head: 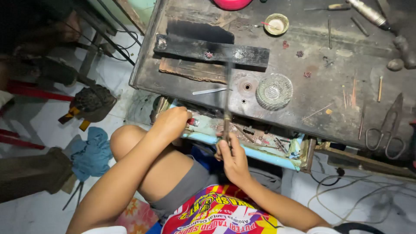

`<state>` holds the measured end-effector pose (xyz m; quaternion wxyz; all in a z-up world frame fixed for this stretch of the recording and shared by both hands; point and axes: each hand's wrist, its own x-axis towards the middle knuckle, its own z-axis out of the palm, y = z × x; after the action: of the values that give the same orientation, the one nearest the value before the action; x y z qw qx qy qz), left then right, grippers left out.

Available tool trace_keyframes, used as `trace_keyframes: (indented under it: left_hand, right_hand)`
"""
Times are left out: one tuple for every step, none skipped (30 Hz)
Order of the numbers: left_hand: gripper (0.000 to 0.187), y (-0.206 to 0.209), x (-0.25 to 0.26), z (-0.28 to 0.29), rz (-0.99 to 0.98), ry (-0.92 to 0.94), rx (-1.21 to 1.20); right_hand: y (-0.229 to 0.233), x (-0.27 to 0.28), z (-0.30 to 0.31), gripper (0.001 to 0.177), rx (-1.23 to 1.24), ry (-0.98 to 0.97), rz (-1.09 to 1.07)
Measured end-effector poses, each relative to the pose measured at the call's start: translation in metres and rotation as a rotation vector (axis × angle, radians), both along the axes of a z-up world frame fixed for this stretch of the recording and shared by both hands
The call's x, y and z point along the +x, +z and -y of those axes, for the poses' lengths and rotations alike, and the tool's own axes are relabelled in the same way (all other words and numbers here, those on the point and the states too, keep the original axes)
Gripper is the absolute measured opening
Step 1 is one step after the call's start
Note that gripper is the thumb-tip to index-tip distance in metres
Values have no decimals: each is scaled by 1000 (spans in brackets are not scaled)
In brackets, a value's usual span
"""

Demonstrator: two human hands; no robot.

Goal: Soldering small metal jewelry components using a gas torch and tweezers

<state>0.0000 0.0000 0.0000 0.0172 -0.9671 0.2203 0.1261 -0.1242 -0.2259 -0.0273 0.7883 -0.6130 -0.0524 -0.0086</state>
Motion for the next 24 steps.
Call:
trace_keyframes:
  left_hand:
    - [13, -12, 5, 0, 2, 8, -8]
    - [21, -25, 9, 0, -23, 37, -12]
    - [29, -35, 16, 0, -46, 62, -13]
    - [29, -42, 20, -1, -41, 66, -18]
    - [30, -48, 24, -3, -70, 77, -44]
    - [31, -53, 29, -5, -100, 87, -70]
    - [31, -43, 27, -5, -91, 86, -70]
    - [28, -33, 25, -5, -148, 89, -116]
    - [25, -23, 25, -4, -202, 90, -164]
    - [25, -9, 19, -2, -191, 86, -167]
    - [23, 5, 10, -1, -228, 112, -347]
    - [24, 19, 2, 0, -266, 136, -528]
    - [24, 23, -2, 9, -254, 124, -529]
    - [20, 27, -7, 16, -404, 222, -889]
    - [16, 28, -18, 24, -566, 331, -1252]
    - [16, 31, -13, 32, -566, 328, -1256]
    - [18, 32, -14, 40, -669, 460, -1449]
    - [22, 34, -15, 48, -770, 598, -1640]
    - [22, 37, -9, 56, -771, 597, -1642]
    - [37, 41, -3, 65, -933, 639, -1746]
    - [58, 46, 3, 75, -1102, 675, -1847]
    - [58, 51, 9, 84, -1105, 669, -1850]
    - [56, 55, 15, 93, -1081, 762, -1857]
    - [54, 59, 21, 103, -1056, 854, -1861]
  right_hand:
    - [-2, -1, 1, 31, -8, 8, 2]
    - [-4, -3, 2, 36, 31, -13, 16]
    - [-6, -3, 2, 41, 74, -38, 33]
    - [1, -3, 5, 41, 69, -34, 38]
    - [9, -2, 7, 37, -45, -54, 73]
    - [16, -2, 8, 34, -159, -75, 107]
    - [20, -4, 11, 34, -159, -77, 116]
    - [23, -7, 14, 37, -235, -41, 5]
    - [26, -8, 17, 44, -312, -7, -104]
    - [15, -9, 17, 44, -314, -12, -93]
    - [5, -11, 17, 47, -111, 8, -58]
    - [-5, -14, 16, 57, 93, 30, -22]
    - [-8, -13, 18, 57, 91, 22, -7]
    - [-10, -12, 19, 63, 87, 28, 23]
    - [-12, -17, 21, 70, 80, 41, 39]
    - [-15, -12, 20, 70, 75, 40, 40]
    - [-18, -12, 19, 70, 97, 68, 60]
    - [-22, -13, 18, 71, 120, 96, 79]
    - [-26, -13, 16, 71, 117, 96, 79]
    - [-30, -14, 14, 71, 105, 124, 43]
    - [-33, -14, 13, 71, 89, 149, 8]
    - [-31, -14, 10, 71, 84, 147, 9]
    - [-29, -14, 7, 73, 36, 146, -25]
    - [-28, -14, 5, 75, -12, 145, -58]
